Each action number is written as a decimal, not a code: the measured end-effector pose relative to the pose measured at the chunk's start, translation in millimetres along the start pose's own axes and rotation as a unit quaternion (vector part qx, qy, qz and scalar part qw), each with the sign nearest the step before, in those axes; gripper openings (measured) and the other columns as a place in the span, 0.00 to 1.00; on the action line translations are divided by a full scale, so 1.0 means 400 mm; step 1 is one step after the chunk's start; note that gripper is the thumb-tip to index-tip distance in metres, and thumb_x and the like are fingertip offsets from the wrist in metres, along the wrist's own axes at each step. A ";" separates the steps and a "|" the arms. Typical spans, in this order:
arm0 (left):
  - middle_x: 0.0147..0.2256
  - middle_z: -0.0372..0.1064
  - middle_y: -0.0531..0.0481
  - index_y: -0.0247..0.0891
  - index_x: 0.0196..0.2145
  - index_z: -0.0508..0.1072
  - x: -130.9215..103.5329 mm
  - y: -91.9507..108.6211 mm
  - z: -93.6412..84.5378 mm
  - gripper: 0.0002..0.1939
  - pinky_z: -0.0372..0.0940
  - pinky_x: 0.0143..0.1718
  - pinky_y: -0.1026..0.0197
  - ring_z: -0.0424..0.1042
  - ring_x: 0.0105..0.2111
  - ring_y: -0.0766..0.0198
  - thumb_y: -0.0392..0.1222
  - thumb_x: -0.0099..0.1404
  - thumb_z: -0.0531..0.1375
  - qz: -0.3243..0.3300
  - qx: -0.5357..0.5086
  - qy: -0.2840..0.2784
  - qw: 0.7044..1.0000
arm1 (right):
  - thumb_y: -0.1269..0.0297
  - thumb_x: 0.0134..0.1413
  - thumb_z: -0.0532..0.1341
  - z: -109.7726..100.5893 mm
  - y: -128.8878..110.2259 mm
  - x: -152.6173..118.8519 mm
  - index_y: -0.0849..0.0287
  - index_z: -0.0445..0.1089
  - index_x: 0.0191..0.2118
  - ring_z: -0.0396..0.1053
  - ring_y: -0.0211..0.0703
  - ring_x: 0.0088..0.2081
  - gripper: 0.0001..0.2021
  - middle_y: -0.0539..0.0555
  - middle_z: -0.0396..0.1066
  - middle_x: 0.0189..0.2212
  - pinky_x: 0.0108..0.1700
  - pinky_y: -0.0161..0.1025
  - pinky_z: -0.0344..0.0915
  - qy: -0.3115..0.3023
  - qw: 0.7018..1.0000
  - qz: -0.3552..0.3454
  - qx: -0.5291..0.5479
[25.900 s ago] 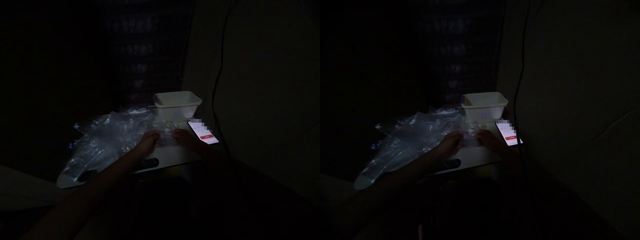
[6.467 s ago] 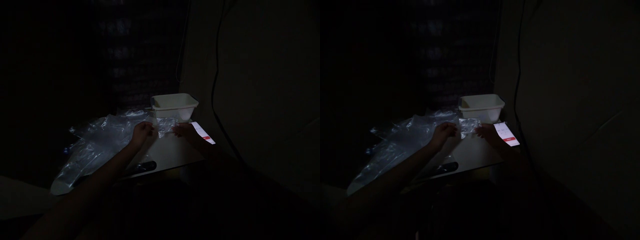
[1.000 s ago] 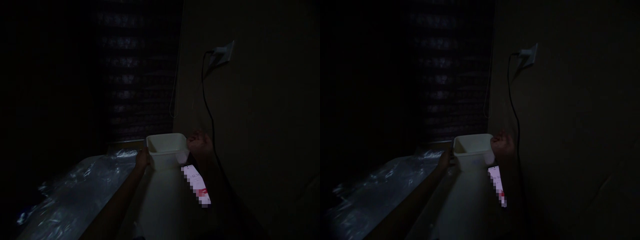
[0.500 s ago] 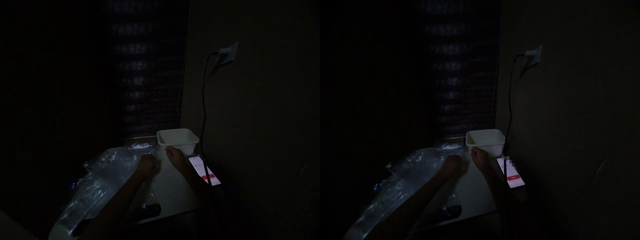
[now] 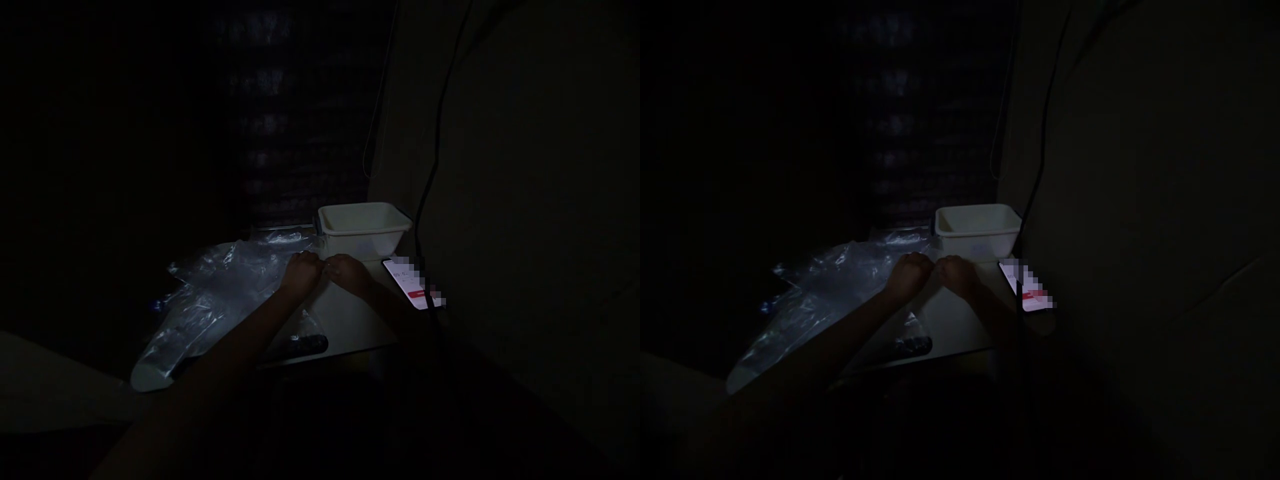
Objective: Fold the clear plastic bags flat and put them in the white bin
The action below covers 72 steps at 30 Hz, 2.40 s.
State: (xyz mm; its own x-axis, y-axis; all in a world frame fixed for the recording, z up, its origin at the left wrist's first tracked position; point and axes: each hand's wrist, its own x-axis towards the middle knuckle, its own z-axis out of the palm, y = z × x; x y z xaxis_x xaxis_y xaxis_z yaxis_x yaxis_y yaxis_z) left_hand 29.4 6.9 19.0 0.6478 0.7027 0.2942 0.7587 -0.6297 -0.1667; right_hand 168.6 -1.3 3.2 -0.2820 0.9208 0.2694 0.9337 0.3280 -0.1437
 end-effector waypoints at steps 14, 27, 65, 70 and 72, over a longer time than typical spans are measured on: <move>0.35 0.66 0.44 0.31 0.34 0.68 0.043 0.069 -0.006 0.12 0.58 0.38 0.60 0.65 0.38 0.59 0.38 0.60 0.47 -0.036 -0.069 0.028 0.997 | 0.69 0.49 0.47 -0.006 0.083 -0.074 0.64 0.67 0.34 0.61 0.43 0.37 0.13 0.57 0.68 0.32 0.40 0.37 0.55 0.120 0.991 0.052 -0.011; 0.33 0.67 0.47 0.32 0.34 0.67 0.090 0.133 0.040 0.09 0.59 0.34 0.64 0.66 0.33 0.65 0.34 0.55 0.51 -0.020 -0.289 0.081 0.954 | 0.57 0.47 0.51 -0.004 0.163 -0.134 0.60 0.66 0.34 0.65 0.40 0.30 0.13 0.53 0.69 0.28 0.31 0.37 0.61 0.265 0.948 0.053 0.169; 0.22 0.66 0.49 0.31 0.22 0.69 0.092 0.075 0.035 0.07 0.59 0.29 0.64 0.66 0.25 0.66 0.36 0.53 0.53 -0.093 -0.398 0.084 0.909 | 0.69 0.40 0.52 -0.044 0.162 -0.155 0.56 0.59 0.19 0.63 0.43 0.30 0.04 0.53 0.65 0.23 0.38 0.43 0.58 0.296 0.937 0.103 0.152; 0.20 0.65 0.52 0.33 0.19 0.65 0.085 0.072 0.031 0.06 0.60 0.29 0.63 0.65 0.25 0.66 0.37 0.48 0.58 -0.149 -0.428 0.095 0.886 | 0.69 0.37 0.53 -0.057 0.141 -0.152 0.57 0.58 0.19 0.62 0.39 0.27 0.03 0.49 0.62 0.20 0.33 0.39 0.60 0.255 0.906 0.187 0.282; 0.19 0.63 0.53 0.33 0.19 0.64 0.083 0.072 0.029 0.05 0.60 0.27 0.64 0.65 0.21 0.69 0.35 0.49 0.58 -0.172 -0.486 0.074 0.854 | 0.70 0.37 0.52 -0.057 0.133 -0.147 0.58 0.59 0.19 0.61 0.36 0.24 0.02 0.48 0.61 0.18 0.29 0.37 0.60 0.226 0.883 0.231 0.339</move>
State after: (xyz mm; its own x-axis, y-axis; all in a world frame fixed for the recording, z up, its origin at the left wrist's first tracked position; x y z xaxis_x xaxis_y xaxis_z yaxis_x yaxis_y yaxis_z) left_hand 73.6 15.9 13.1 0.3272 0.8973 0.2964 0.4416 -0.4225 0.7915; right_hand 240.0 -42.9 1.5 0.3549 0.8613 0.3636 0.5355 0.1315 -0.8342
